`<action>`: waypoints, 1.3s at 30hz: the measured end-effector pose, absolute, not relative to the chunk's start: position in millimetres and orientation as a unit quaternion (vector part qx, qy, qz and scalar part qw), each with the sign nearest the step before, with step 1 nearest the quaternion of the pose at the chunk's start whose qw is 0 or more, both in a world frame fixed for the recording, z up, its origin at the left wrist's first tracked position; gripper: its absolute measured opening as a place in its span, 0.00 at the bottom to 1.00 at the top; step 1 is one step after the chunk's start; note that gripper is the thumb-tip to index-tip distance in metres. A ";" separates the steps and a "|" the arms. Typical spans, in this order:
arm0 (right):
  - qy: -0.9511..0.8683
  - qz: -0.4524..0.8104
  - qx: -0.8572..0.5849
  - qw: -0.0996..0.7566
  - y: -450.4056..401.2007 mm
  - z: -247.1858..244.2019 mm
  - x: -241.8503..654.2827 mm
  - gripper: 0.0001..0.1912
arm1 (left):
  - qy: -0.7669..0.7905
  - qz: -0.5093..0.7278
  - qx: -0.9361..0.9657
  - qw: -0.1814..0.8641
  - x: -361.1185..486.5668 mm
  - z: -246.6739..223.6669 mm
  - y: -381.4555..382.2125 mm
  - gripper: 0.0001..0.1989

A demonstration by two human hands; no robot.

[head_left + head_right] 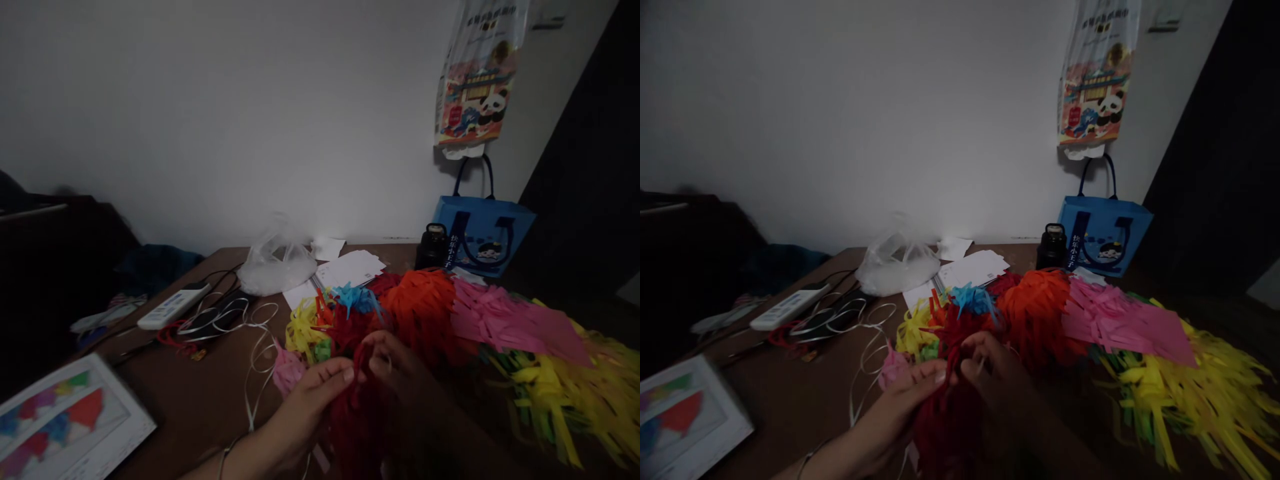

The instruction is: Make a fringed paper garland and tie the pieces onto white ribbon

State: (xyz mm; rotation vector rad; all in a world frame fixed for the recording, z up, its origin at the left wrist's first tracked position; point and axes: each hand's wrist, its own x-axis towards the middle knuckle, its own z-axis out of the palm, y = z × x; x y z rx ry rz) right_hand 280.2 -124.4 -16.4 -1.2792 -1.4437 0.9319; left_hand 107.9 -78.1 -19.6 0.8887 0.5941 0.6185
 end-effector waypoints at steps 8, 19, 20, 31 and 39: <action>-0.683 0.313 -0.514 0.414 -127.4 -13.0 285.8 0.22 | 0.287 0.319 0.385 0.817 106.6 -18.9 -70.4 0.13; -0.759 0.273 -0.470 0.359 -130.1 -18.1 279.1 0.20 | 0.307 0.316 0.534 0.721 103.5 -27.2 -68.4 0.19; -0.755 0.282 -0.469 0.361 -130.6 -16.5 278.7 0.19 | 0.301 0.317 0.566 0.699 103.2 -26.7 -68.1 0.20; -0.676 0.273 -0.564 0.388 -132.7 -13.7 274.8 0.08 | 0.283 0.344 0.759 0.475 101.6 -24.7 -73.3 0.09; -0.684 0.337 -0.541 0.355 -136.7 -7.5 268.9 0.12 | 0.239 0.379 0.787 0.424 94.6 -6.5 -71.4 0.09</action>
